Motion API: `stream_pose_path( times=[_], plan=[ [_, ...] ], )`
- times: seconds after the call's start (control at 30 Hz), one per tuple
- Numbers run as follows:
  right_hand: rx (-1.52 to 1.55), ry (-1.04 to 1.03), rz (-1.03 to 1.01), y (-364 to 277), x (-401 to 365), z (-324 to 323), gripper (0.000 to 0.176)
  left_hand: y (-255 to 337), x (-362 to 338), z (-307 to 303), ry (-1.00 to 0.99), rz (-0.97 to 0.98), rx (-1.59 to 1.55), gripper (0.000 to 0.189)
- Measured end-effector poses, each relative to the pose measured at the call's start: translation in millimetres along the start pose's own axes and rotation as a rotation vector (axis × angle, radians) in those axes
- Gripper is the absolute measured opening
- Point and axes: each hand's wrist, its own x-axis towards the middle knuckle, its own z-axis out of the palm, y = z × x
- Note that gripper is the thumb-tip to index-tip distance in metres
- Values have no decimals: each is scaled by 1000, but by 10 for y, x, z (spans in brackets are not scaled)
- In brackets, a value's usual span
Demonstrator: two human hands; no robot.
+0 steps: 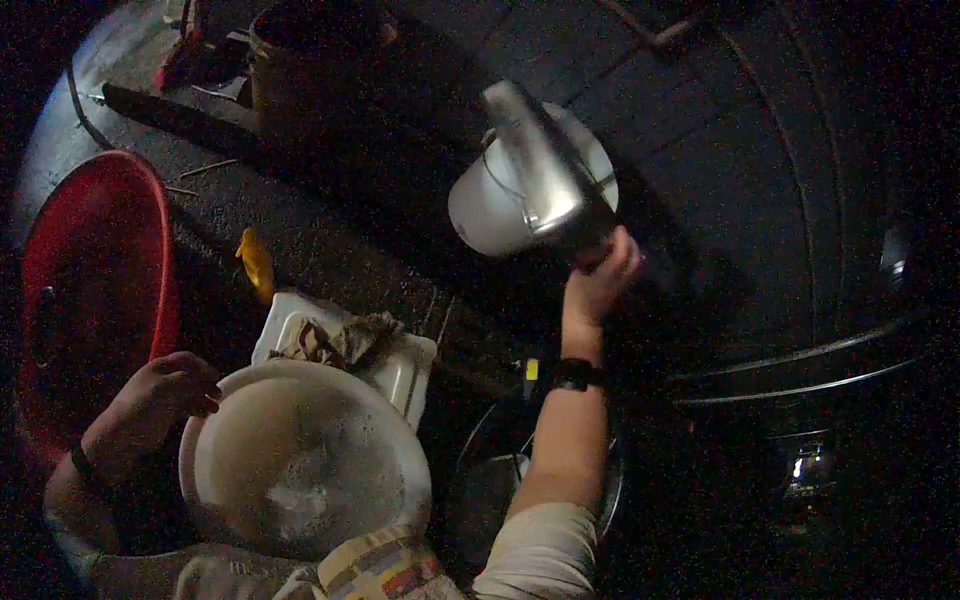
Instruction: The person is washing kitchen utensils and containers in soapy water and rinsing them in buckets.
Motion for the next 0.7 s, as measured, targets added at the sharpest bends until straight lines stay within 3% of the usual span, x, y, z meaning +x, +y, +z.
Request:
stream_pose_path(
  times=[0.03, 0.07, 0.17, 0.23, 0.3, 0.4, 0.43, 0.5, 0.53, 0.63, 0.67, 0.7],
  plan=[
    [-85, -58, -86, -16, -68, 30, 53, 16, -17, 29, -1, 1, 29, 23],
    [-82, -15, -36, 19, -94, 106, 52, 28, -25, 42, -2, 9, 59, 23],
    [157, 146, 626, 187, 60, 305, 42, 46, 3, 24, 2, -13, 88, 23],
    [137, 301, 775, 238, 247, 309, 28, 7, 50, 2, 4, -13, 88, 24],
    [-1126, -911, 348, 584, 397, 240, 19, -3, 58, 12, -6, -6, 91, 24],
    [-1117, -989, 314, 820, 364, 11, 19, 11, 33, 68, -34, 7, 74, 23],
    [-947, -950, 316, 734, 323, -234, 19, 7, 25, 87, -44, 3, 56, 23],
    [-597, -843, 338, 411, 201, -888, 20, 23, -35, 91, -23, 23, 49, 23],
    [-356, -581, 330, 577, -25, -1114, 16, 22, -57, 109, -12, 33, 65, 23],
    [-446, -542, 550, 640, -570, -2147, 18, 54, -128, 243, -14, 81, 280, 21],
    [-341, -592, 635, 543, -694, -2617, 28, -1, -131, 186, -31, 150, 385, 20],
    [-372, -587, 599, 515, -952, -3118, 27, -36, -114, 148, -45, 234, 478, 18]
  ],
)
